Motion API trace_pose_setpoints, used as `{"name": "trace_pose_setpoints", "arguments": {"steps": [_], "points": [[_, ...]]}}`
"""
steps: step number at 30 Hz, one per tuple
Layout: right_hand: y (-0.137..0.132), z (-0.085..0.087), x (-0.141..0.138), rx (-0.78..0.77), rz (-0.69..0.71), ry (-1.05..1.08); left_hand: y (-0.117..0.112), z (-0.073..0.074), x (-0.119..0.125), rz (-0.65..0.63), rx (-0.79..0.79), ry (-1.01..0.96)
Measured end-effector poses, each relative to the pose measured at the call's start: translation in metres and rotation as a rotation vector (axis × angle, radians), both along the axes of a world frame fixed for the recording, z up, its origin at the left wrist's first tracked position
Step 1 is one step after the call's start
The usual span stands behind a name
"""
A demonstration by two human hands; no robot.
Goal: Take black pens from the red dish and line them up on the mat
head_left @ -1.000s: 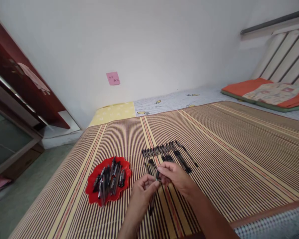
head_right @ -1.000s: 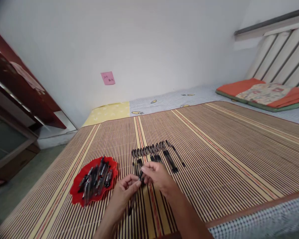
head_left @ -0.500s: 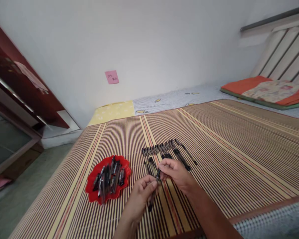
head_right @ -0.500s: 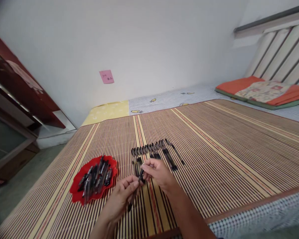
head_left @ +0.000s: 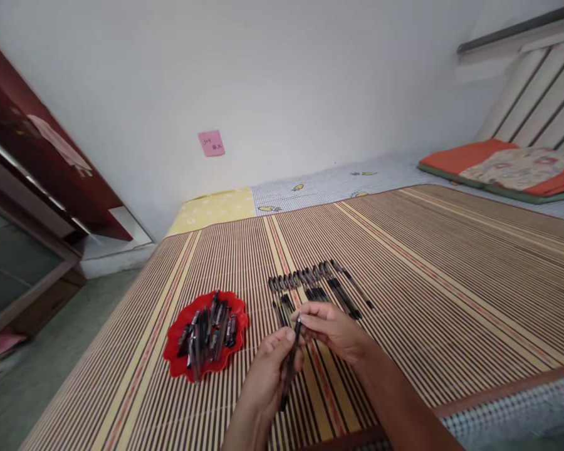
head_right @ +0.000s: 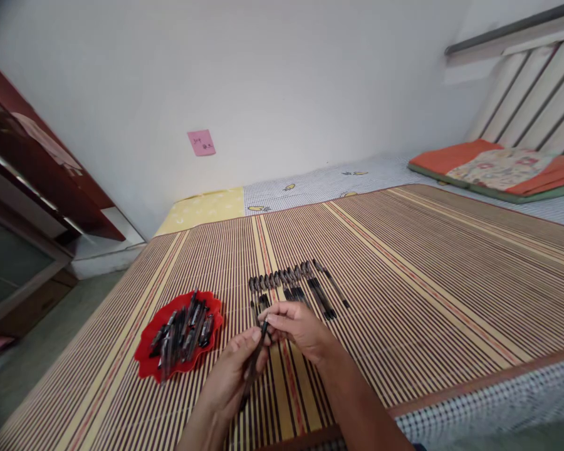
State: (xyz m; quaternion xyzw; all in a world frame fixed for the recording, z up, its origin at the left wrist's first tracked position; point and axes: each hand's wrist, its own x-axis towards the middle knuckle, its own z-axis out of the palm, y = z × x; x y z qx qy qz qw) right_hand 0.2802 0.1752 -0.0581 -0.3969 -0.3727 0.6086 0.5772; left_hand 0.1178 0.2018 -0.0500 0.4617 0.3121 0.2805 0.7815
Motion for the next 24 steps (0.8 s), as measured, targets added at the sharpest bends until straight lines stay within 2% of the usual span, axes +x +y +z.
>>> {"name": "trace_pose_setpoints", "arguments": {"steps": [2, 7, 12, 14, 19, 24], "points": [[0.000, 0.000, 0.000, -0.011, 0.011, 0.008, -0.001, 0.000, 0.001, 0.002, -0.029, -0.013], [0.002, -0.003, 0.000, -0.026, -0.076, -0.125, -0.002, 0.001, 0.003, 0.024, -0.039, 0.041], [0.001, -0.001, 0.005, -0.020, -0.042, -0.037, -0.001, -0.002, 0.004, -0.002, -0.173, -0.027], [0.001, -0.001, 0.005, -0.025, -0.053, -0.038, -0.002, -0.002, 0.004, 0.002, -0.160, -0.036], [0.002, -0.002, 0.006, 0.004, -0.094, -0.217, -0.003, -0.004, 0.003, -0.010, -0.115, -0.015], [-0.001, 0.001, 0.014, -0.002, -0.088, -0.066, -0.003, -0.006, 0.003, -0.061, -0.189, -0.038]]}}
